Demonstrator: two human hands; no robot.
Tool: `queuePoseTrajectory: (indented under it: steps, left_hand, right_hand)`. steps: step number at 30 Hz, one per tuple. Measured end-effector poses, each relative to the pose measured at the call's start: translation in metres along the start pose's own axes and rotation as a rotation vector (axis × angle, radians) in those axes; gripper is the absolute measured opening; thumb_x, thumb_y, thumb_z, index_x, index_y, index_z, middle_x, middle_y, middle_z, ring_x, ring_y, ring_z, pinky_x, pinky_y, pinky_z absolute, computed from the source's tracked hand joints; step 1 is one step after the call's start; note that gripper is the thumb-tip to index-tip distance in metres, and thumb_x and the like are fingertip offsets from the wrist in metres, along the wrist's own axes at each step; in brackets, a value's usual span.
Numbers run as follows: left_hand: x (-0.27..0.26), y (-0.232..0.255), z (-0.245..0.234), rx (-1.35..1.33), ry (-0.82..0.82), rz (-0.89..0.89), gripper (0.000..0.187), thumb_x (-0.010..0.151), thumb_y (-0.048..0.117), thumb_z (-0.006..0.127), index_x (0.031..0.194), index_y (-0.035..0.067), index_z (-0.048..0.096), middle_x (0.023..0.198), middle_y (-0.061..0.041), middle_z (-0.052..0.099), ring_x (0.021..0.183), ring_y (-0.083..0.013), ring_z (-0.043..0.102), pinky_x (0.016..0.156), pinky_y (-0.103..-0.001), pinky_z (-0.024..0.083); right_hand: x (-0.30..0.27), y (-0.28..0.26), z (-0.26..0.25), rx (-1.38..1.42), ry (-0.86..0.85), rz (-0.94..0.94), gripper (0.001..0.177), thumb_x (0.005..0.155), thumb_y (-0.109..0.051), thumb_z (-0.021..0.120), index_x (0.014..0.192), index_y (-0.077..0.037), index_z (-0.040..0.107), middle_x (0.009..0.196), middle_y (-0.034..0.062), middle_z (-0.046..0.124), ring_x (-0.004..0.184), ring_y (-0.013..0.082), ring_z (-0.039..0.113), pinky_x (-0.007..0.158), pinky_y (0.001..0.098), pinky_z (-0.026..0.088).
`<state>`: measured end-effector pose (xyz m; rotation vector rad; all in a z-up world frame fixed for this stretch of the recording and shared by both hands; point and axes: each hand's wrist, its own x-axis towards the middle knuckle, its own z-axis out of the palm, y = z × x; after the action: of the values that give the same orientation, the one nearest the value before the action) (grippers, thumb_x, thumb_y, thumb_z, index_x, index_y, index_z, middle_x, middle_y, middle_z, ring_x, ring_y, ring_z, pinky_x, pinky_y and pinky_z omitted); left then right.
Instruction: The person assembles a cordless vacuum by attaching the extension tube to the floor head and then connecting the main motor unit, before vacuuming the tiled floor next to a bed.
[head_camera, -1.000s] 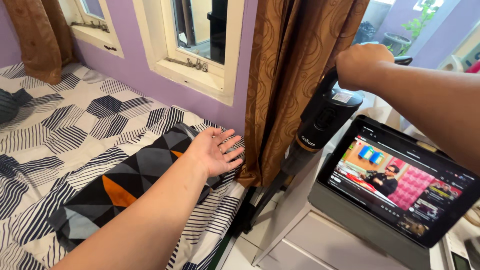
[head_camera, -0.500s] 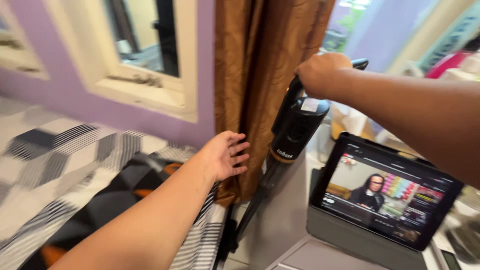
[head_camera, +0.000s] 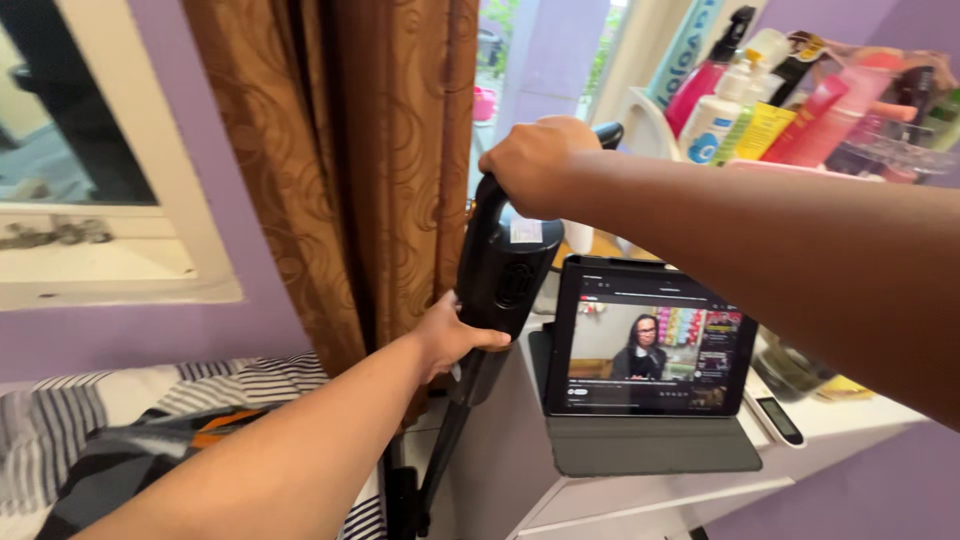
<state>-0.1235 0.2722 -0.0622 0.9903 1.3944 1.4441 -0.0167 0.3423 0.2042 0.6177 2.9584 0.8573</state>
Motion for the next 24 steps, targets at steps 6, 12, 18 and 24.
queuePoseTrajectory:
  steps: [6,12,18,24]
  left_hand:
    - [-0.016,0.052,0.02,0.127,0.02,-0.161,0.085,0.064,0.014,0.089,0.139,0.017,0.048,0.137,-0.006,0.063,0.122,-0.0268,0.061,0.085,-0.065,0.053]
    - [-0.009,0.033,0.011,0.043,0.002,-0.012,0.084,0.065,0.012,0.091,0.138,0.014,0.049,0.129,-0.012,0.07,0.117,-0.029,0.069,0.09,-0.053,0.059]
    - [-0.026,0.053,-0.015,0.219,0.071,-0.172,0.085,0.065,0.014,0.087,0.14,0.02,0.047,0.128,-0.005,0.068,0.111,-0.0254,0.067,0.074,-0.047,0.052]
    - [-0.033,0.06,-0.018,0.181,0.069,-0.058,0.084,0.065,0.016,0.091,0.138,0.017,0.05,0.127,-0.008,0.07,0.112,-0.0244,0.068,0.075,-0.041,0.058]
  right_hand:
    - [0.001,0.009,0.0,0.001,-0.055,0.033,0.039,0.082,-0.012,0.066,0.116,-0.03,0.071,0.096,0.0076,0.074,0.095,0.0323,0.069,0.077,0.0457,0.055]
    - [0.007,-0.001,-0.004,-0.025,-0.033,-0.015,0.032,0.086,-0.015,0.065,0.114,-0.027,0.074,0.097,0.0073,0.075,0.095,0.0315,0.07,0.081,0.0451,0.054]
    - [0.013,-0.013,-0.012,0.036,-0.062,0.039,0.032,0.082,-0.016,0.066,0.112,-0.028,0.072,0.097,0.0065,0.075,0.094,0.0322,0.07,0.08,0.0474,0.054]
    - [0.023,-0.019,-0.011,0.016,-0.015,0.02,0.033,0.081,-0.016,0.067,0.111,-0.029,0.072,0.098,0.0079,0.074,0.095,0.0329,0.069,0.079,0.0478,0.054]
